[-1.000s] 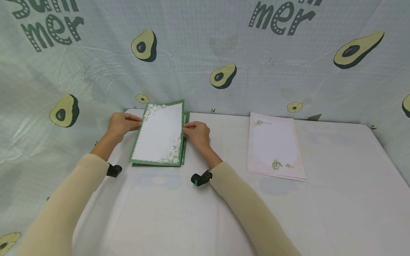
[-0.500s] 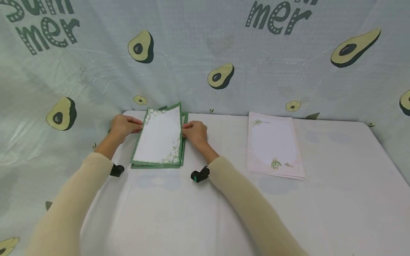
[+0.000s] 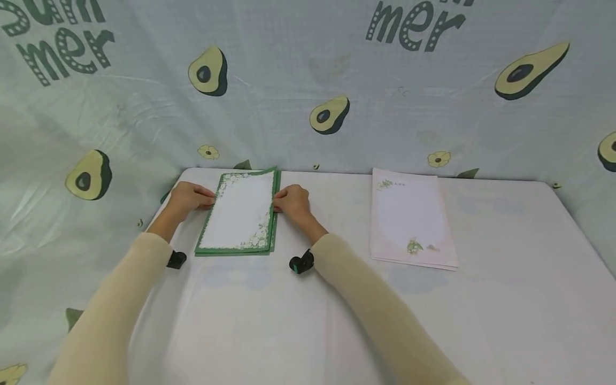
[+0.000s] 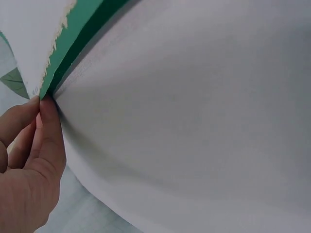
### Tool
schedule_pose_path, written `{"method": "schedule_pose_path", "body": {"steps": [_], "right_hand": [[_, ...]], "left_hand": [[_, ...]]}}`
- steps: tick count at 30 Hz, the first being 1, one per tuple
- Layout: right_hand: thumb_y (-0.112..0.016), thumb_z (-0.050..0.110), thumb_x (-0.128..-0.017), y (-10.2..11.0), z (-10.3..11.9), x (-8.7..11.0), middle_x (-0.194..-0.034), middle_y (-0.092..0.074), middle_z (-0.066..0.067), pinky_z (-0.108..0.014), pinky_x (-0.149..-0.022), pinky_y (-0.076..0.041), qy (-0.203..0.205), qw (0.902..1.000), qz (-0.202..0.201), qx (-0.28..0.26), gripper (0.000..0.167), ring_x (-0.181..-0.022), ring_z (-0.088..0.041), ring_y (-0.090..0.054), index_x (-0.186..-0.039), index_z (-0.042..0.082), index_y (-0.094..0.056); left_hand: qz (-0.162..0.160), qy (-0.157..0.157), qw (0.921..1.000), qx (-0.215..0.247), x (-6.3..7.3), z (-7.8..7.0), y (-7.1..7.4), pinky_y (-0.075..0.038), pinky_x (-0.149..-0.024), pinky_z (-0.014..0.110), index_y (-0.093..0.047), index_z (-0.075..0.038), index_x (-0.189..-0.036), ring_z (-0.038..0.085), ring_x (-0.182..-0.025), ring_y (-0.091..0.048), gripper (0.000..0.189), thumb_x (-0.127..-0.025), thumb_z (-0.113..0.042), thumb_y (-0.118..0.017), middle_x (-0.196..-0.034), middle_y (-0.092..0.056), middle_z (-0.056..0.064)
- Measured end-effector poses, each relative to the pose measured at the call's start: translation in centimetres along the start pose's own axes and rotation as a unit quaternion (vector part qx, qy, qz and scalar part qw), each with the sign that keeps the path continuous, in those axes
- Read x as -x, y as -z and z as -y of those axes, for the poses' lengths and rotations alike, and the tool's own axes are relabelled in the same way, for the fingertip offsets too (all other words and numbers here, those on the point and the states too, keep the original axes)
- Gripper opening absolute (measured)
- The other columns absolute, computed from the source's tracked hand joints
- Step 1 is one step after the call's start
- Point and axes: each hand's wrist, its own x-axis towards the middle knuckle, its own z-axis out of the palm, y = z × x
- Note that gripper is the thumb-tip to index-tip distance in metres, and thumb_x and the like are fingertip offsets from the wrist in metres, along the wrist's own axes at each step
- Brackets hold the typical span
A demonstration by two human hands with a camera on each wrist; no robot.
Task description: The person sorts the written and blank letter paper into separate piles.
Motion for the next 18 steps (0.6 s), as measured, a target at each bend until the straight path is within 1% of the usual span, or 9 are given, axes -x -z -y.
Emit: {"method": "schedule_pose_path", "body": {"steps": [4, 6, 8, 12, 14, 16, 17, 18], "right_hand": [[-0.072, 0.004, -0.093, -0.5, 0.0, -0.2, -0.084, -0.076, -0.012, -0.017, -0.060, -0.057, 0.008, 0.9998, 0.006, 0.020, 0.008, -0.067, -0.014, -0.074, -0.091, -0.001, -0.078], [-0.070, 0.005, -0.094, -0.6, 0.1, -0.1, -0.083, -0.076, -0.011, -0.016, -0.060, -0.056, 0.011, 0.9994, 0.014, 0.028, 0.010, -0.066, -0.012, -0.072, -0.091, -0.001, -0.078], [-0.070, 0.005, -0.095, -0.5, 0.3, 0.1, -0.082, -0.076, -0.012, -0.017, -0.061, -0.056, 0.004, 0.9993, 0.029, 0.023, 0.010, -0.066, -0.013, -0.073, -0.092, -0.002, -0.077], [-0.069, 0.002, -0.096, 0.4, 0.5, 0.3, -0.084, -0.076, -0.015, -0.021, -0.066, -0.061, -0.024, 0.9981, 0.054, -0.018, 0.010, -0.071, -0.019, -0.075, -0.097, -0.005, -0.076], [-0.069, 0.002, -0.096, 1.0, 0.7, 0.2, -0.086, -0.076, -0.017, -0.022, -0.067, -0.061, -0.031, 0.9966, 0.072, -0.027, 0.012, -0.073, -0.020, -0.076, -0.101, -0.007, -0.076], [-0.069, 0.004, -0.096, 1.6, 0.6, 0.1, -0.090, -0.076, -0.016, -0.021, -0.067, -0.061, -0.032, 0.9948, 0.095, -0.019, 0.015, -0.073, -0.018, -0.075, -0.106, -0.007, -0.075], [-0.070, 0.005, -0.096, 2.0, 0.5, 0.0, -0.092, -0.076, -0.016, -0.021, -0.068, -0.061, -0.026, 0.9938, 0.108, -0.009, 0.017, -0.073, -0.016, -0.075, -0.108, -0.007, -0.074], [-0.070, 0.007, -0.097, 2.4, 0.4, 0.0, -0.094, -0.076, -0.015, -0.021, -0.068, -0.061, -0.019, 0.9927, 0.119, 0.008, 0.019, -0.074, -0.015, -0.074, -0.111, -0.006, -0.074]], "left_hand": [[0.002, 0.000, 0.9999, -0.013, -0.1, 0.4, 0.3, -0.055, -0.065, 0.014, -0.067, 0.009, -0.120, 0.005, -0.076, -0.063, 0.027, -0.097, -0.004, -0.069, -0.107, -0.065, 0.013], [-0.003, 0.002, 0.9996, -0.028, -0.1, 0.4, 0.4, -0.054, -0.063, 0.013, -0.067, 0.009, -0.118, 0.005, -0.076, -0.062, 0.026, -0.096, -0.004, -0.070, -0.106, -0.066, 0.013], [-0.010, 0.003, 0.9992, -0.039, 0.2, 0.5, 0.5, -0.053, -0.062, 0.013, -0.068, 0.009, -0.116, 0.006, -0.075, -0.062, 0.025, -0.095, -0.004, -0.071, -0.103, -0.068, 0.013], [-0.027, -0.003, 0.9979, -0.058, 0.7, 0.4, 0.1, -0.053, -0.067, 0.018, -0.071, 0.008, -0.113, 0.007, -0.074, -0.063, 0.024, -0.093, -0.004, -0.073, -0.101, -0.071, 0.015], [-0.033, -0.009, 0.9971, -0.068, 1.0, 0.3, -0.1, -0.053, -0.070, 0.022, -0.072, 0.008, -0.112, 0.008, -0.075, -0.063, 0.023, -0.092, -0.004, -0.074, -0.101, -0.072, 0.015], [-0.039, -0.019, 0.9953, -0.086, 1.2, 0.2, -0.4, -0.053, -0.071, 0.025, -0.073, 0.008, -0.109, 0.008, -0.073, -0.064, 0.021, -0.092, -0.004, -0.075, -0.100, -0.073, 0.016], [-0.042, -0.024, 0.9940, -0.098, 1.3, 0.1, -0.5, -0.052, -0.070, 0.026, -0.074, 0.008, -0.107, 0.009, -0.073, -0.064, 0.020, -0.092, -0.004, -0.075, -0.098, -0.073, 0.016], [-0.044, -0.036, 0.9922, -0.111, 1.4, 0.1, -0.6, -0.052, -0.070, 0.027, -0.074, 0.009, -0.106, 0.011, -0.073, -0.064, 0.020, -0.092, -0.004, -0.074, -0.097, -0.073, 0.018]]}}
